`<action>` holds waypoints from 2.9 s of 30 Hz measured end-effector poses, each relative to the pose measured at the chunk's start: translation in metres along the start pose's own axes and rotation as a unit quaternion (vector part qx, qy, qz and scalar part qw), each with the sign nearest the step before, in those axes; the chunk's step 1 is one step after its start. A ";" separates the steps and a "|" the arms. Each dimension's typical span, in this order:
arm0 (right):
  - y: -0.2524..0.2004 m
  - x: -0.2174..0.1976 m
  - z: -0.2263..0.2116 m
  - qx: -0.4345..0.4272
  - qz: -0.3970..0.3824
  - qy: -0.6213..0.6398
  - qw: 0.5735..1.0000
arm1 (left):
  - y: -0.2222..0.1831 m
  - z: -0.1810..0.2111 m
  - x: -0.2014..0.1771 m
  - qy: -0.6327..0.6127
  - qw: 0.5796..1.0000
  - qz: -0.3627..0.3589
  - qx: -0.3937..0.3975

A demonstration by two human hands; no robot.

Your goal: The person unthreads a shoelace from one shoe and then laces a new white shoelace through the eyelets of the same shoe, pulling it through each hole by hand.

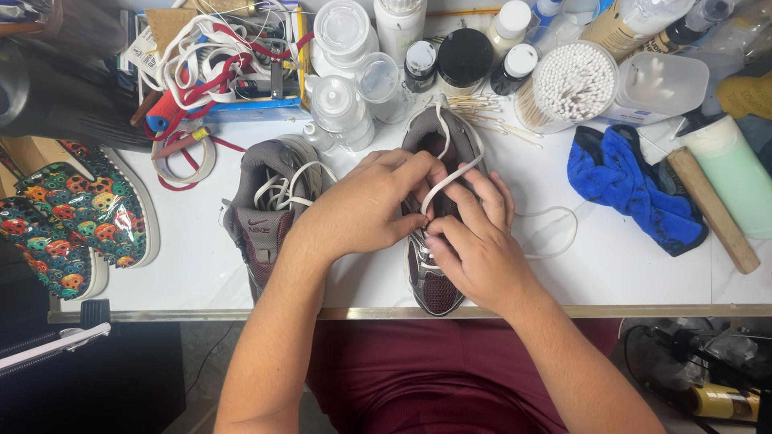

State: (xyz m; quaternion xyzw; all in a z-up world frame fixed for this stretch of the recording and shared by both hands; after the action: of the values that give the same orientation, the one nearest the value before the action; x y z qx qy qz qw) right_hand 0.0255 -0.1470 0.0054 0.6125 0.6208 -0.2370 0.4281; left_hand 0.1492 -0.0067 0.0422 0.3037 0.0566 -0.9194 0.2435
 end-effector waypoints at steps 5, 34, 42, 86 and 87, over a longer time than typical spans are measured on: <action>-0.001 0.003 0.000 0.007 0.001 0.011 1.000 | 0.004 0.000 -0.004 -0.008 1.000 -0.008 -0.012; -0.034 -0.040 0.061 0.109 0.066 0.097 0.987 | -0.033 -0.029 0.025 -0.471 0.832 0.285 -0.070; -0.030 -0.017 0.080 0.106 0.077 -0.080 0.988 | -0.067 0.009 0.019 -0.014 0.874 0.390 -0.289; -0.048 -0.001 0.004 0.192 0.146 0.137 0.961 | -0.013 0.016 0.050 0.156 0.975 0.144 0.061; -0.048 -0.001 0.004 0.190 0.148 0.138 0.961 | -0.013 0.016 0.050 0.157 0.975 0.144 0.061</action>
State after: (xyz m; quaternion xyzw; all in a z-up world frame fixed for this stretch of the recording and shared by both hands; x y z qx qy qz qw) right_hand -0.0196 -0.1571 -0.0069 0.7943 0.5198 -0.1976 0.2447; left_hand 0.0995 -0.0199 0.0252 0.4634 -0.0059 -0.8174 0.3422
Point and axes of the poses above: each hand's wrist, its own y-axis towards the middle knuckle, its own x-axis out of the palm, z = x × y, the point moved 3 cm from there along y, towards the middle knuckle, and after that the axes turned 2 degrees about -y, right-handed, at the moved point
